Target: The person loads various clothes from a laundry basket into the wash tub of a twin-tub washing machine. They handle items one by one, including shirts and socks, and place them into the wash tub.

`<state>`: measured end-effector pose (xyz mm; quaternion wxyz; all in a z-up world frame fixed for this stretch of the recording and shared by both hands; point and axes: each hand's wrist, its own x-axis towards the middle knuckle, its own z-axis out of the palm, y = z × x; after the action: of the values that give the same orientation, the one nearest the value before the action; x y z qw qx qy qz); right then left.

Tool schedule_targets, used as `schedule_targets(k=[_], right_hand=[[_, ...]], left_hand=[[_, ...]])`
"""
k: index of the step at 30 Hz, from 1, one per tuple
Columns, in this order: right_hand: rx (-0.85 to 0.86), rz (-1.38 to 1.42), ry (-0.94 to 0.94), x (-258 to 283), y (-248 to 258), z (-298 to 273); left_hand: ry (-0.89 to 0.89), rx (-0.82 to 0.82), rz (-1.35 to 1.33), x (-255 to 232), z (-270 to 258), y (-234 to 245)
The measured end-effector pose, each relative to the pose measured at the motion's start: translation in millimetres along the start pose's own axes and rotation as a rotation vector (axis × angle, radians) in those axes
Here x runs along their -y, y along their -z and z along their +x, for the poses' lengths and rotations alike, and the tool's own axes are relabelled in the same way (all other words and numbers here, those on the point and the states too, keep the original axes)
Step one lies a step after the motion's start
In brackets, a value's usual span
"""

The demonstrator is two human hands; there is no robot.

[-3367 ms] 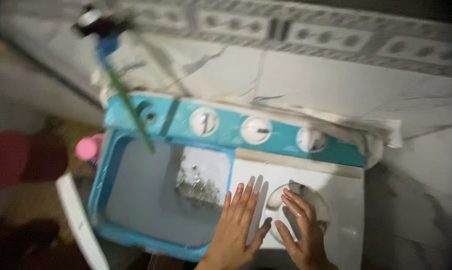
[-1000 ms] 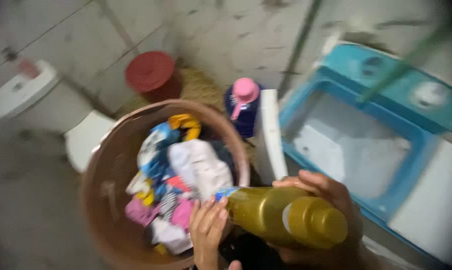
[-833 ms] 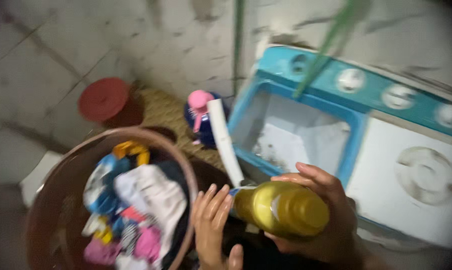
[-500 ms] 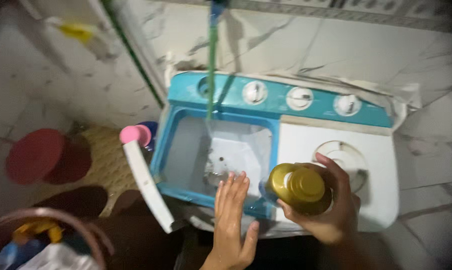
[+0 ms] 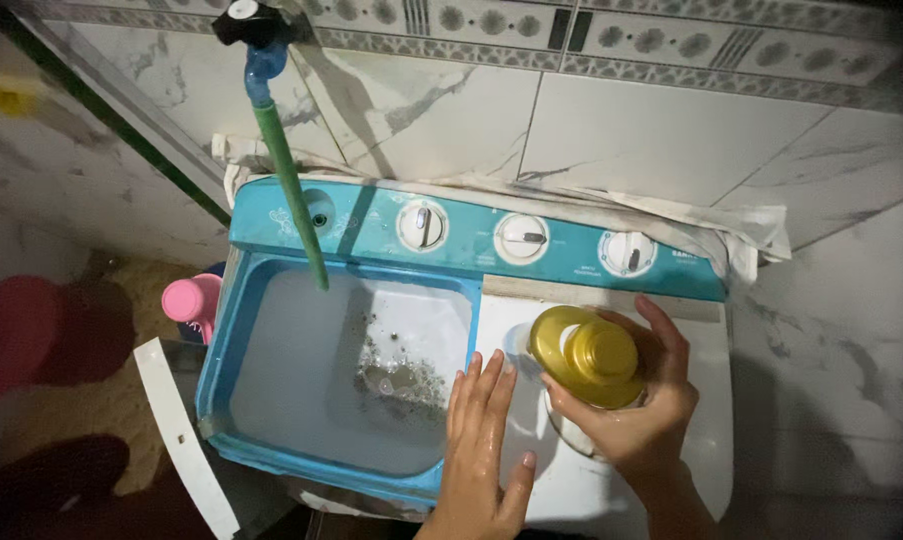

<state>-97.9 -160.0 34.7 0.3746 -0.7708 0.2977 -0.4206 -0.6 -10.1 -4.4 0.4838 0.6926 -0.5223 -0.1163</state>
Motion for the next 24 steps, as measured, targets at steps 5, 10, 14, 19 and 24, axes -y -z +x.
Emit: schedule_targets(k=[5, 10, 14, 19, 24], right_hand=[[0.060, 0.010, -0.011, -18.5, 0.6, 16.0], [0.086, 0.007, 0.007, -29.6, -3.1, 20.8], [0.129, 0.074, 0.044, -36.4, -5.7, 17.6], [0.151, 0.103, 0.093, -45.6, -2.5, 12.6], [0.159, 0.086, 0.142, -48.9, 5.1, 9.1]], left_hand=[[0.024, -0.010, 0.025, 7.2, 13.5, -17.1], [0.037, -0.018, 0.022, 13.5, 22.9, -25.6], [0.059, -0.045, 0.016, 13.4, 26.8, -30.7], [0.079, -0.065, 0.017, 12.5, 29.3, -33.9], [0.054, -0.053, 0.013, 10.8, 31.5, -32.4]])
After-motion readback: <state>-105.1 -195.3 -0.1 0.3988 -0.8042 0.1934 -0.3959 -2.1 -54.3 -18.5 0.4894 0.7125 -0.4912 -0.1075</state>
